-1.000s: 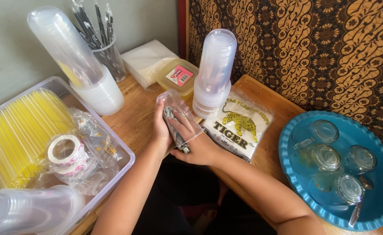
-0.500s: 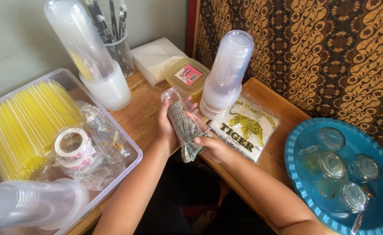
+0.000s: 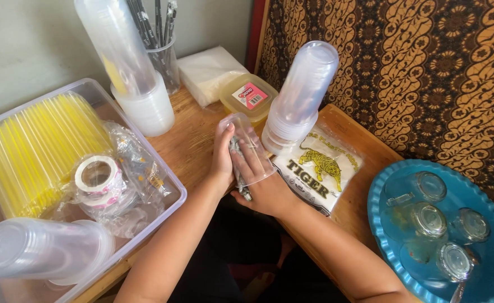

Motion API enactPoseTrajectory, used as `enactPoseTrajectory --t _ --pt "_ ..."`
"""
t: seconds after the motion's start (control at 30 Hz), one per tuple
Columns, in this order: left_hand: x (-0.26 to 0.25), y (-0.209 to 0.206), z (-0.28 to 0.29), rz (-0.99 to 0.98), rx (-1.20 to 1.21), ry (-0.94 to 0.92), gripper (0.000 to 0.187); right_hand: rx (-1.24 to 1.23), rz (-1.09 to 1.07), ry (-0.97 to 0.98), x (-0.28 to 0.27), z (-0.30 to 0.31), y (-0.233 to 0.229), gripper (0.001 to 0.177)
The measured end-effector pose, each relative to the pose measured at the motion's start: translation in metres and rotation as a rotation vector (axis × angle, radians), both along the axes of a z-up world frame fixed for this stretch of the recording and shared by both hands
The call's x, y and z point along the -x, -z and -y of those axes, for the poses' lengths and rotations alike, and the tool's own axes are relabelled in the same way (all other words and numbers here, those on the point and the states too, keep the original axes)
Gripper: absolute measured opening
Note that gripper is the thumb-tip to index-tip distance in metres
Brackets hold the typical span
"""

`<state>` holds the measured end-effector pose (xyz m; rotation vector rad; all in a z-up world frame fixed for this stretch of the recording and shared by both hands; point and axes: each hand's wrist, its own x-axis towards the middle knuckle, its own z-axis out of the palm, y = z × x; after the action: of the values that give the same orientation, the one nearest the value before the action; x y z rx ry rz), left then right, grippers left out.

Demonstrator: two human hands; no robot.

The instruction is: Cleaning plastic cups with a cloth and stacking them on a table

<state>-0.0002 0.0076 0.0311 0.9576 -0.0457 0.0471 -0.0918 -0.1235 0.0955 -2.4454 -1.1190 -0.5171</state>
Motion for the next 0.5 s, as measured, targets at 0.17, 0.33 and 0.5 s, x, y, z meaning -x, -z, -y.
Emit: enactPoseTrajectory --t 0.17,0.33,0.5 --pt "-0.009 0.016 0.004 0.000 -0.044 -0.022 0.053 0.030 0.001 0.084 0.005 -0.001 -0.006 0.101" --pt "-0.002 0.020 0.006 -0.042 0.052 0.044 0.056 -0.103 -0.090 0.104 0.003 0.000 0.004 0.093" --pt "0.018 -0.017 0.007 -0.207 0.209 0.176 0.078 -0.772 -0.639 -0.095 -0.007 0.003 0.018 0.083"
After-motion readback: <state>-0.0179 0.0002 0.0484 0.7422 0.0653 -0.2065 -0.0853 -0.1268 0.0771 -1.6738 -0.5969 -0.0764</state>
